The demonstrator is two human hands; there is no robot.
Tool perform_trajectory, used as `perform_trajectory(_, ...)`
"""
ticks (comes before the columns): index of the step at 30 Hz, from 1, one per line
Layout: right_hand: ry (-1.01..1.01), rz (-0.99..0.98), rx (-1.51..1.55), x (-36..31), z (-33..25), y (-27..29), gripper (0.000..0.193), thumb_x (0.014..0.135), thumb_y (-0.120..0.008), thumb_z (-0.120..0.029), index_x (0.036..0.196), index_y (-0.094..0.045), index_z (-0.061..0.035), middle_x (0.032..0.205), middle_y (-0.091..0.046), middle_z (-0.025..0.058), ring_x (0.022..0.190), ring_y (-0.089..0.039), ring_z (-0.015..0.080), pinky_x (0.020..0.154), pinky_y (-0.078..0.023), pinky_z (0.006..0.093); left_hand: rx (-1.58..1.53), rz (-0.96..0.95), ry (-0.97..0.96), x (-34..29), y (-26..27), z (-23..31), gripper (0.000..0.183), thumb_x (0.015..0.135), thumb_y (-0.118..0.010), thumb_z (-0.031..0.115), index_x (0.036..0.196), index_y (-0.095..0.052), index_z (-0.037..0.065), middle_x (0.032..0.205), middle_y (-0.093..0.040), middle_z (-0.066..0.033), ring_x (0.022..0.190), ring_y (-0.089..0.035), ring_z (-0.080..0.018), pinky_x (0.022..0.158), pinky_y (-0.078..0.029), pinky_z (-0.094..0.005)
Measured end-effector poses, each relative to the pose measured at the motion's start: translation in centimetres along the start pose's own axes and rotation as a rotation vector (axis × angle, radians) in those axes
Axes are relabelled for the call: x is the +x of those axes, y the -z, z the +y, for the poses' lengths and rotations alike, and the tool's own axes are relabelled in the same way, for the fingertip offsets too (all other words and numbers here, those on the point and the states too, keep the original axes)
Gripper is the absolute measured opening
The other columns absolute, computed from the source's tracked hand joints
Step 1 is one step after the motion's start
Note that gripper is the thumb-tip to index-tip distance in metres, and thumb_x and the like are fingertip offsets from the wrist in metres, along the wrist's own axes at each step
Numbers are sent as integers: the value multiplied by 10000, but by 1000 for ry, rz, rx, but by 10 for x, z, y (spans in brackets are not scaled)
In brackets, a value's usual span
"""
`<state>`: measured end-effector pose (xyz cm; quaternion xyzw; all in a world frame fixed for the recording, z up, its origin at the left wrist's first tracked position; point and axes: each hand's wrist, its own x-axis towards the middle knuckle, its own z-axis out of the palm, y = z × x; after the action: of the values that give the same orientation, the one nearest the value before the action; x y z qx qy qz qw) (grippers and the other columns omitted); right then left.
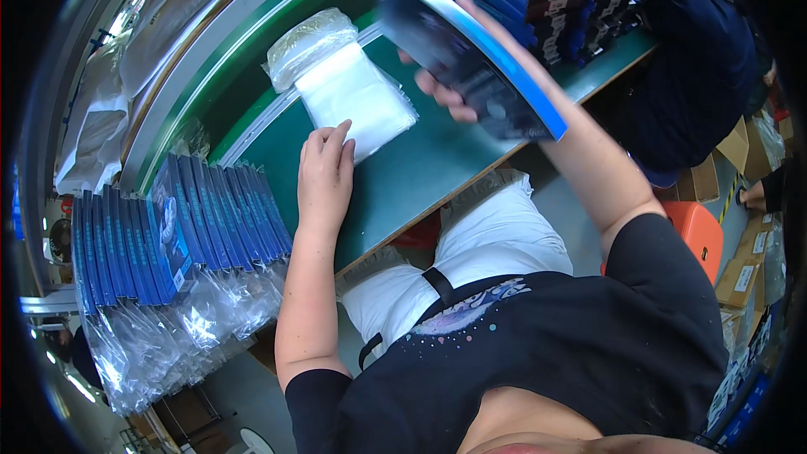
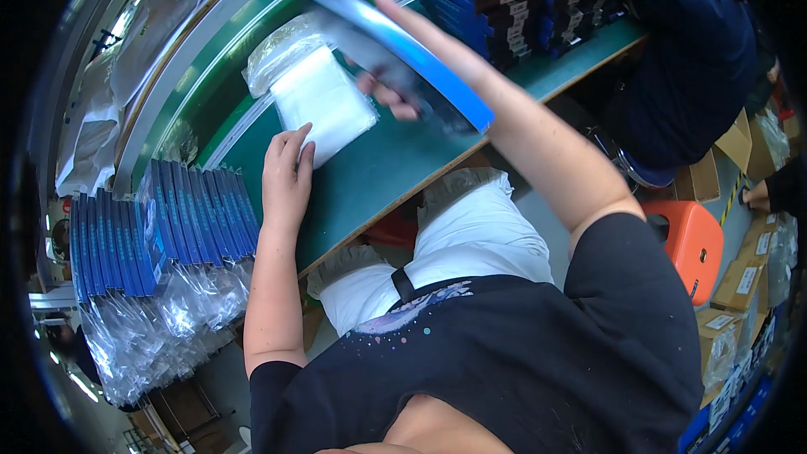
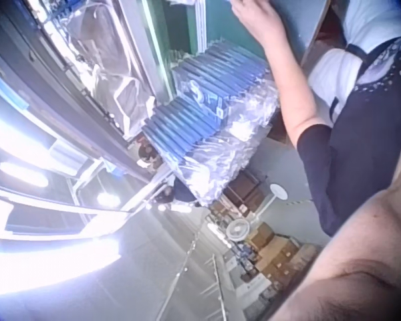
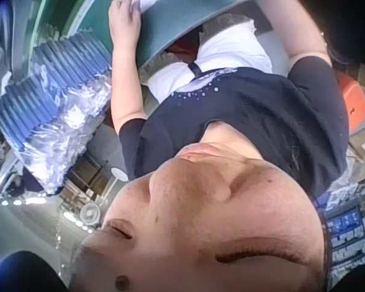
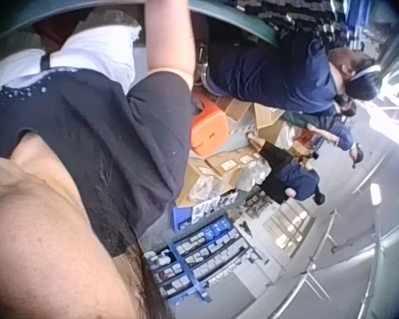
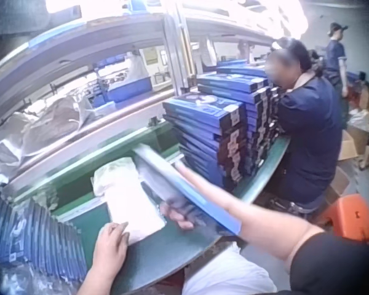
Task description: The recorder is packing blue electronic devices into clear plastic bags at a workstation.
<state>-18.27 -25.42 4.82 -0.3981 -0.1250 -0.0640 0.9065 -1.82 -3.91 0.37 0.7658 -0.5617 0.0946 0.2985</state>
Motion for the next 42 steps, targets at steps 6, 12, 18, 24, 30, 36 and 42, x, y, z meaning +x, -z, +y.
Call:
perform_trajectory(6, -34, 394, 94, -33, 70, 29, 528, 929, -582, -235, 1291, -400, 103, 957, -620, 123, 808, -651, 184, 640, -565, 296, -18, 38, -52, -1, 2, -12, 185, 858, -572, 2, 1030, -639, -1, 936, -623, -165, 856, -619, -340, 753, -505, -392)
perform_trajectory(12, -219, 53, 238, -23, 73, 6, 641, 854, -661, -89, 1358, -327, 123, 1146, -616, 184, 924, -680, 185, 831, -557, 290, -106, 114, -48, 0, 7, -18, 167, 818, -574, -31, 966, -649, -14, 923, -634, -170, 839, -633, -347, 739, -515, -395)
perform_trajectory(18, -256, 254, -76, 12, 83, -5, 673, 842, -676, -131, 1384, -345, 94, 1152, -613, 176, 918, -666, 176, 808, -545, 280, -417, 110, 7, 20, -13, -31, 129, 762, -644, 61, 868, -695, 9, 845, -670, -128, 821, -657, -249, 732, -511, -310)
perform_trajectory(24, -296, 241, -219, 27, 81, 0, 570, 828, -675, -111, 1293, -434, 114, 1071, -653, 181, 848, -689, 197, 765, -566, 296, -498, 85, 459, 6, -6, -48, 114, 773, -700, 68, 856, -696, -10, 808, -669, -100, 721, -646, -172, 649, -523, -294)
perform_trajectory(30, -346, 237, -352, 21, 71, -10, 626, 778, -720, -105, 1284, -435, 129, 1039, -664, 195, 819, -700, 201, 741, -578, 294, -814, -11, 675, 8, 8, -37, 156, 780, -693, 69, 905, -691, -25, 748, -666, -101, 655, -655, -160, 562, -533, -267)
perform_trajectory(36, -299, 145, -243, 36, 70, -4, 442, 903, -619, -193, 1231, -514, 84, 1012, -670, 129, 752, -677, 117, 685, -547, 204, -616, -24, 604, 19, -6, -50, 215, 739, -733, 137, 927, -725, 36, 763, -686, -70, 657, -636, -162, 530, -499, -300)
perform_trajectory(42, -331, 221, -235, 32, 74, -1, 455, 879, -633, -138, 1236, -485, 103, 1025, -669, 159, 805, -693, 166, 723, -566, 254, -839, 133, 651, 15, 0, -47, 115, 774, -695, 81, 845, -700, -9, 760, -672, -87, 651, -630, -144, 544, -519, -283)
